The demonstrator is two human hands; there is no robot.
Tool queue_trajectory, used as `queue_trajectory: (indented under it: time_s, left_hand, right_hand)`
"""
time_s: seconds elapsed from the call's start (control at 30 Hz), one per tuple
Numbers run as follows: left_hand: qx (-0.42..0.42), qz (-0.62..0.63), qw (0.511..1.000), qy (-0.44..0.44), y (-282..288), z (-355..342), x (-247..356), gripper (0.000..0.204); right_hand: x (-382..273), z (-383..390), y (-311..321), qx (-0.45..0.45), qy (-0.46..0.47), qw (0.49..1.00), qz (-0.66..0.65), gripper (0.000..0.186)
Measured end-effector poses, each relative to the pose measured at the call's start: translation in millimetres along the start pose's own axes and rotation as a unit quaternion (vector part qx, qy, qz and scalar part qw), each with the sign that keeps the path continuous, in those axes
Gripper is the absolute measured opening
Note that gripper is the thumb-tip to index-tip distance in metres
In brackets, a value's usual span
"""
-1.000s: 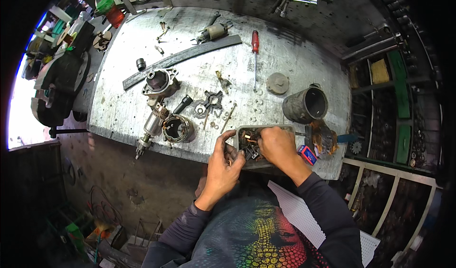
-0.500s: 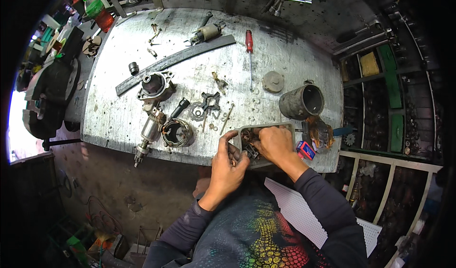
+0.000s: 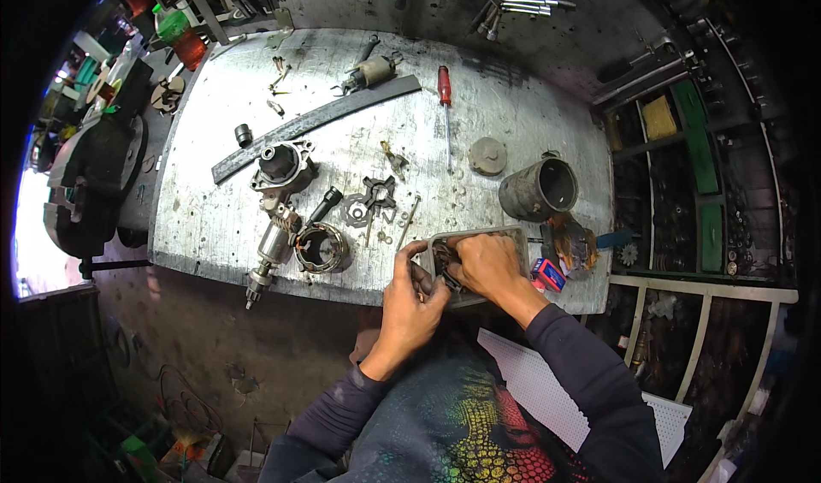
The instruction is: The person disassembles and reassembles small mechanical components on a workbench, using a screwdriver to adjust parts and handling various metal pieces and tools.
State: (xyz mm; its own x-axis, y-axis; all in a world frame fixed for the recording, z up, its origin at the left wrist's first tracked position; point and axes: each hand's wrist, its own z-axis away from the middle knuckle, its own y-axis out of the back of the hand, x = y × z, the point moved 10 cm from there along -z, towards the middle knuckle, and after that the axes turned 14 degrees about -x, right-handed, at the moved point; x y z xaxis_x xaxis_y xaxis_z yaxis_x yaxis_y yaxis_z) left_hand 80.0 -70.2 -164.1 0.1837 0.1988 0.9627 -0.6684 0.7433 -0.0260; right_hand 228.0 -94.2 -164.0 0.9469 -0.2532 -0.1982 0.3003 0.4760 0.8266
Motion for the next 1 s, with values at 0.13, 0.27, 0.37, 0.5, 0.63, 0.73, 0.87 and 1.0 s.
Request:
queue_trajectory:
  time_s: [0.13, 0.27, 0.37, 0.5, 0.63, 0.73, 0.87, 1.0]
  left_hand:
    - [0.003, -0.004, 1.000, 0.008, 1, 0, 0, 0.055]
    - [0.020, -0.016, 1.000, 0.014, 10, 6, 11, 0.055]
    - [0.044, -0.031, 0.998, 0.017, 21, 18, 29, 0.046]
    - [-0.003, -0.071, 0.993, -0.099, 4, 23, 77, 0.032]
    - [-0.010, -0.124, 0.979, -0.160, -18, 14, 101, 0.025]
    - [0.007, -0.130, 0.977, -0.171, -23, 11, 102, 0.019]
    - [-0.062, -0.121, 0.986, -0.101, -30, 2, 82, 0.014]
    - [-0.139, 0.078, 0.986, 0.049, -36, -9, 41, 0.015]
  right_hand:
    - [-3, 12, 15, 0.016, -0.005, 0.999, 0.030, 0.028]
    - [12, 40, 40, 0.025, -0.029, 0.997, -0.071, 0.028]
    - [28, 62, 44, 0.009, -0.007, 0.912, -0.411, 0.027]
    - [33, 87, 35, 0.037, 0.000, 0.771, -0.635, 0.024]
    - [29, 92, 30, 0.056, 0.032, 0.778, -0.625, 0.030]
    - [31, 93, 14, 0.056, 0.006, 0.729, -0.682, 0.030]
    - [21, 95, 21, 0.108, 0.090, 0.678, -0.721, 0.036]
    - [24, 86, 7, 0.056, 0.071, 0.690, -0.718, 0.029]
